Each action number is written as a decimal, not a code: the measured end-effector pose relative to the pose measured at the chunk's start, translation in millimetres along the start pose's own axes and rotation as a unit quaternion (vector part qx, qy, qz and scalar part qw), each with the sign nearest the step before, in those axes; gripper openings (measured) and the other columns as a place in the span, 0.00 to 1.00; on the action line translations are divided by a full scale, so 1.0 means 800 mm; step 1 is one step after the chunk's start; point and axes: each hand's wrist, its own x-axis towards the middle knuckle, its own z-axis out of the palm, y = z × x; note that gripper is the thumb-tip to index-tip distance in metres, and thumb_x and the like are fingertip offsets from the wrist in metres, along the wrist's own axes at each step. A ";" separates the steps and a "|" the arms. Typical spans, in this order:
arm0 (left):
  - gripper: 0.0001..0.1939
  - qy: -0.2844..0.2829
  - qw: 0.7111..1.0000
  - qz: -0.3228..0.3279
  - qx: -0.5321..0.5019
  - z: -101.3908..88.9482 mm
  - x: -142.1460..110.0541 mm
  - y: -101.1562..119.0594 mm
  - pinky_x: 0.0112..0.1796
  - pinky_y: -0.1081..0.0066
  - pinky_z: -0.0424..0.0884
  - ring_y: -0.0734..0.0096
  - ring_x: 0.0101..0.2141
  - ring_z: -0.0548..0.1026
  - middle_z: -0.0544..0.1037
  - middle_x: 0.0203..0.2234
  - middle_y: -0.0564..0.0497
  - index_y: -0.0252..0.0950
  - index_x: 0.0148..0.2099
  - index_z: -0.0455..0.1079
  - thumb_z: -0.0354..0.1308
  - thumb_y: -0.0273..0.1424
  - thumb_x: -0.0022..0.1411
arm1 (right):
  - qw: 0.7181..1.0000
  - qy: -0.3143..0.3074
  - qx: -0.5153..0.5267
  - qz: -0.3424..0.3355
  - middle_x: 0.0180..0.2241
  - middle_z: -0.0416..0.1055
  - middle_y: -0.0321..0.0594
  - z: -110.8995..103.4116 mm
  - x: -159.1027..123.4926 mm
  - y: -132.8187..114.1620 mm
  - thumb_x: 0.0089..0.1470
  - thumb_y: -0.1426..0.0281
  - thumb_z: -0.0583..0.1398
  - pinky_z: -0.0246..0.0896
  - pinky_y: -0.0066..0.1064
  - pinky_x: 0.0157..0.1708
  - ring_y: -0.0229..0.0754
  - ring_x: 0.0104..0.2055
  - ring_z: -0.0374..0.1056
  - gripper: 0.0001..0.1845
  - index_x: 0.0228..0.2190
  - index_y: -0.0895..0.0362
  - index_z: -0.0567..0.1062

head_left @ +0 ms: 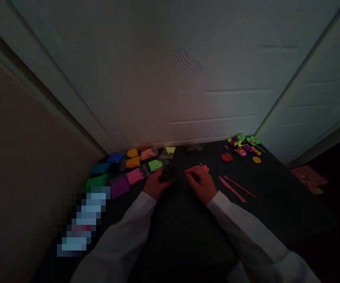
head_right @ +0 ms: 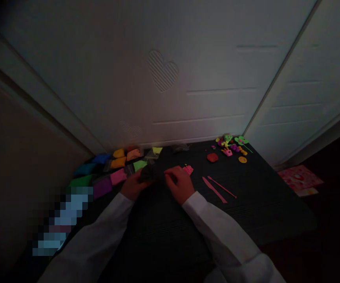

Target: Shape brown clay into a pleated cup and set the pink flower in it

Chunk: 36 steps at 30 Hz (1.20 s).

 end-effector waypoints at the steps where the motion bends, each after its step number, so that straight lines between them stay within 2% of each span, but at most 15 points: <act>1: 0.16 -0.002 1.000 0.008 0.028 0.001 0.000 -0.005 0.50 0.54 0.63 0.55 0.43 0.72 0.78 0.36 0.47 0.36 0.35 0.75 0.67 0.34 0.39 | 1.000 -0.009 0.000 0.012 0.31 0.71 0.37 0.002 0.000 0.004 0.56 0.69 0.56 0.65 0.30 0.32 0.35 0.32 0.67 0.07 0.34 0.58 0.73; 4: 0.14 -0.009 0.995 0.028 0.098 0.003 -0.001 -0.016 0.51 0.53 0.62 0.54 0.45 0.71 0.77 0.37 0.46 0.36 0.33 0.75 0.65 0.34 0.40 | 0.998 -0.024 -0.001 0.054 0.37 0.71 0.39 0.004 0.001 0.016 0.58 0.65 0.55 0.67 0.33 0.35 0.35 0.35 0.68 0.11 0.38 0.59 0.71; 8: 0.14 -0.029 0.985 0.044 0.164 0.001 0.002 -0.027 0.49 0.53 0.64 0.55 0.43 0.72 0.77 0.36 0.46 0.36 0.34 0.74 0.64 0.33 0.41 | 0.995 -0.041 0.003 0.090 0.41 0.70 0.41 0.006 0.003 0.026 0.58 0.65 0.55 0.67 0.35 0.37 0.37 0.38 0.69 0.13 0.41 0.59 0.70; 13: 0.14 -0.049 0.975 0.063 0.210 0.000 0.007 -0.034 0.49 0.55 0.65 0.56 0.44 0.71 0.77 0.37 0.47 0.37 0.34 0.74 0.64 0.34 0.41 | 0.993 -0.038 0.007 0.110 0.41 0.70 0.41 0.003 0.005 0.029 0.57 0.65 0.55 0.67 0.36 0.38 0.38 0.39 0.69 0.13 0.41 0.59 0.70; 18: 0.14 -0.051 0.968 0.070 0.237 0.002 0.003 -0.030 0.47 0.56 0.66 0.56 0.42 0.72 0.77 0.34 0.46 0.36 0.34 0.74 0.63 0.35 0.43 | 0.993 -0.011 0.010 0.121 0.40 0.70 0.40 -0.004 0.008 0.032 0.57 0.65 0.55 0.67 0.36 0.38 0.38 0.38 0.69 0.12 0.40 0.59 0.71; 23: 0.16 -0.048 0.966 0.073 0.242 0.004 -0.002 -0.027 0.47 0.55 0.67 0.56 0.42 0.72 0.76 0.36 0.46 0.35 0.37 0.73 0.63 0.37 0.44 | 0.991 0.012 0.012 0.132 0.39 0.71 0.40 -0.011 0.011 0.035 0.57 0.65 0.55 0.67 0.35 0.37 0.37 0.37 0.69 0.12 0.40 0.60 0.71; 31: 0.15 -0.042 0.976 0.051 0.208 0.001 0.005 -0.039 0.52 0.53 0.62 0.54 0.47 0.69 0.76 0.40 0.46 0.36 0.36 0.73 0.65 0.35 0.43 | 0.990 0.017 0.011 0.138 0.39 0.71 0.40 -0.014 0.011 0.032 0.57 0.65 0.55 0.67 0.35 0.37 0.37 0.37 0.69 0.12 0.39 0.59 0.71; 33: 0.14 -0.052 0.979 0.037 0.194 0.001 0.006 -0.040 0.51 0.52 0.62 0.56 0.47 0.69 0.75 0.41 0.46 0.35 0.37 0.72 0.64 0.35 0.48 | 0.990 0.013 0.015 0.141 0.39 0.70 0.40 -0.014 0.011 0.032 0.57 0.65 0.55 0.67 0.36 0.38 0.37 0.38 0.69 0.12 0.40 0.59 0.71; 36: 0.14 -0.068 0.985 0.010 0.156 0.000 0.007 -0.041 0.47 0.54 0.67 0.62 0.46 0.70 0.72 0.44 0.46 0.33 0.44 0.69 0.56 0.35 0.59 | 0.988 0.011 0.025 0.149 0.41 0.70 0.41 -0.014 0.011 0.036 0.57 0.65 0.55 0.67 0.37 0.39 0.38 0.39 0.68 0.13 0.41 0.59 0.70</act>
